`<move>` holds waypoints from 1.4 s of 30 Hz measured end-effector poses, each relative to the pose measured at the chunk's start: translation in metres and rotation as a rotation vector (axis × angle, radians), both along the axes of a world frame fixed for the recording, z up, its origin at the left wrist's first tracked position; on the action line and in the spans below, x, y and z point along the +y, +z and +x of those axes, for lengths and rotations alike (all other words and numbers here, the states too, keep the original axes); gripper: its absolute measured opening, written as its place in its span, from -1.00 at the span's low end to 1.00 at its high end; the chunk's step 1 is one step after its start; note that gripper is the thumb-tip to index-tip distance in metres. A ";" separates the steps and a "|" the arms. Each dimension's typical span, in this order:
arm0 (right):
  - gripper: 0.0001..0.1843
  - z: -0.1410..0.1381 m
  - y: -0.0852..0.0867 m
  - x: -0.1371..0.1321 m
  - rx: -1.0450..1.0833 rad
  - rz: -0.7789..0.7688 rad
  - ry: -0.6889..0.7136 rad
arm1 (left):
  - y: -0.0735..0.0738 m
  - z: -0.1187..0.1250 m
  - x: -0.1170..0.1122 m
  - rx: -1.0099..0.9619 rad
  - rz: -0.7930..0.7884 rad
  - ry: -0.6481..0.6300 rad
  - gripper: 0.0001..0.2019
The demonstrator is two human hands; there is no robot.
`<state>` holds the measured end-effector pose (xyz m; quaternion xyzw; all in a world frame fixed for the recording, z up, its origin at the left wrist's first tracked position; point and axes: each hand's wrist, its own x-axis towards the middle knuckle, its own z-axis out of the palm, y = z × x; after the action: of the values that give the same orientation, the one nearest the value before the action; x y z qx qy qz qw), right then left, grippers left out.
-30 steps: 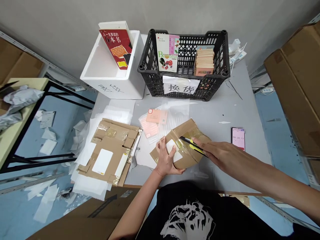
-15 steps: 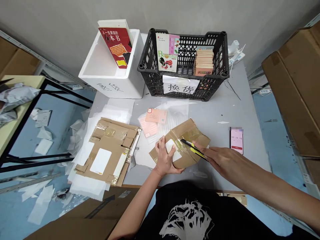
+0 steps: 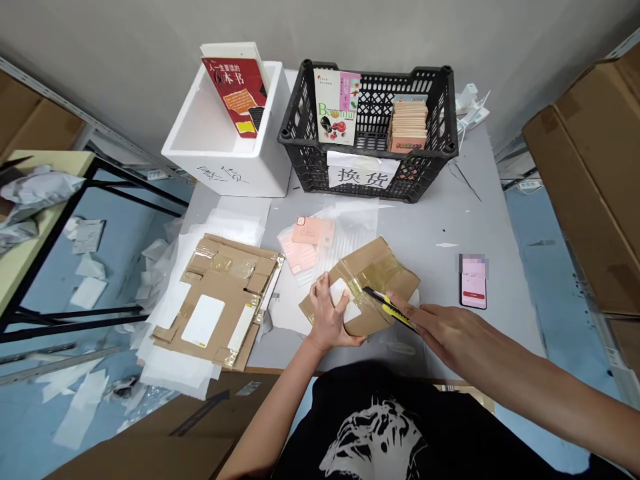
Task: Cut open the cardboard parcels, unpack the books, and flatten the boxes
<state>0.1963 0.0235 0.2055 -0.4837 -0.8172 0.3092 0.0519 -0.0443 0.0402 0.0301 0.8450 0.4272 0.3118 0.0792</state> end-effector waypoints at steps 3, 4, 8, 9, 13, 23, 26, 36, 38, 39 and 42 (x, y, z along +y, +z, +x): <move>-0.36 -0.001 -0.001 -0.006 -0.016 0.005 -0.017 | 0.000 0.000 0.000 0.003 -0.008 0.001 0.20; -0.36 -0.001 -0.001 -0.008 -0.023 0.012 -0.024 | 0.000 0.001 0.000 0.003 -0.014 -0.001 0.20; -0.36 -0.001 -0.002 -0.012 -0.031 0.026 -0.039 | -0.001 0.001 0.000 -0.004 -0.018 -0.010 0.20; -0.36 -0.001 -0.003 -0.013 -0.032 0.028 -0.039 | -0.001 0.001 0.000 -0.007 -0.017 -0.012 0.20; -0.34 -0.002 -0.003 -0.017 -0.043 0.039 -0.025 | -0.002 0.000 0.000 -0.034 0.001 -0.027 0.21; -0.18 0.003 0.001 -0.040 -0.264 0.140 -0.024 | 0.005 0.011 0.008 0.002 -0.031 -0.066 0.16; -0.18 0.019 -0.002 -0.044 -0.317 0.195 -0.084 | 0.011 0.020 0.015 0.047 -0.080 -0.060 0.08; -0.33 0.053 -0.051 -0.035 0.086 -0.251 -0.892 | 0.036 0.098 0.056 0.352 -0.431 0.184 -0.08; -0.28 0.047 -0.080 -0.030 0.292 -0.353 -0.989 | 0.041 0.097 0.069 0.390 -0.516 0.139 -0.19; -0.29 0.042 -0.095 -0.028 0.403 -0.380 -1.025 | 0.042 0.091 0.075 0.391 -0.557 0.115 -0.26; -0.37 0.026 -0.135 -0.023 0.660 -0.393 -1.149 | 0.044 0.058 0.087 0.366 -0.697 0.153 -0.36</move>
<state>0.2227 0.0009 0.0702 -0.7210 -0.3015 0.5060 0.3650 0.0133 0.1270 0.0737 0.7748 0.5760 -0.0023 0.2605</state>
